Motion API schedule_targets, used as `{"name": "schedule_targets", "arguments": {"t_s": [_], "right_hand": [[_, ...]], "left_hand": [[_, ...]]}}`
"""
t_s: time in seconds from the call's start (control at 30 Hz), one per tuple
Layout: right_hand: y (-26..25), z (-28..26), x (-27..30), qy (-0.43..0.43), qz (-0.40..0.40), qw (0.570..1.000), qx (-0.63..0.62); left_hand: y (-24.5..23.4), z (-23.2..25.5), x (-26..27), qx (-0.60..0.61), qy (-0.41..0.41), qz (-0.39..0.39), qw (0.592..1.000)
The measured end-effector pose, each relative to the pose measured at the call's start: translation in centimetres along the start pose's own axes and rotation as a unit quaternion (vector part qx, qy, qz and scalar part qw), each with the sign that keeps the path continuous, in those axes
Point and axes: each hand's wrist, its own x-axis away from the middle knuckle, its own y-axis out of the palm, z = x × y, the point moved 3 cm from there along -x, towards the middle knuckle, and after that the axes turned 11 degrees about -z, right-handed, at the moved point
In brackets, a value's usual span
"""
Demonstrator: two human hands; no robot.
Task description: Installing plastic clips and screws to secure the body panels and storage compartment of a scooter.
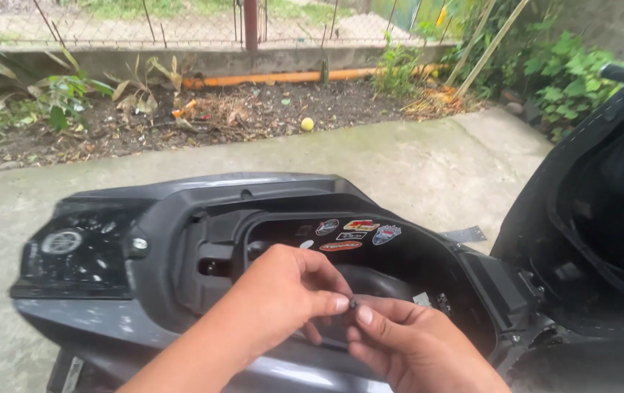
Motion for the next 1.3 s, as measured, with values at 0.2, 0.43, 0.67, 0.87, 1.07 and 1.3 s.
{"name": "schedule_targets", "arguments": {"t_s": [0.2,0.43,0.67,0.87,1.07,1.3], "right_hand": [[4.1,0.5,2.9,-0.033,0.053,0.996,0.058],[5.1,1.8,3.4,-0.041,0.053,0.995,0.072],[-3.5,3.9,3.7,-0.049,0.106,0.993,0.031],[-21.1,4.2,8.1,-0.020,0.290,0.955,0.059],[-26.0,5.4,8.0,0.092,0.337,0.918,0.189],[-26.9,5.9,7.0,0.157,0.321,0.910,0.212]], "left_hand": [[-0.3,0.4,3.6,0.045,0.041,-0.012,0.998],[-0.6,-0.5,4.7,0.004,0.032,0.000,0.999],[1.8,0.3,4.0,-0.195,0.009,0.011,0.981],[6.8,0.1,-1.5,-0.324,0.022,-0.072,0.943],[13.6,-3.1,-8.7,-0.502,-0.062,-0.213,0.836],[16.8,-6.7,-10.9,-0.589,-0.150,-0.388,0.693]]}}
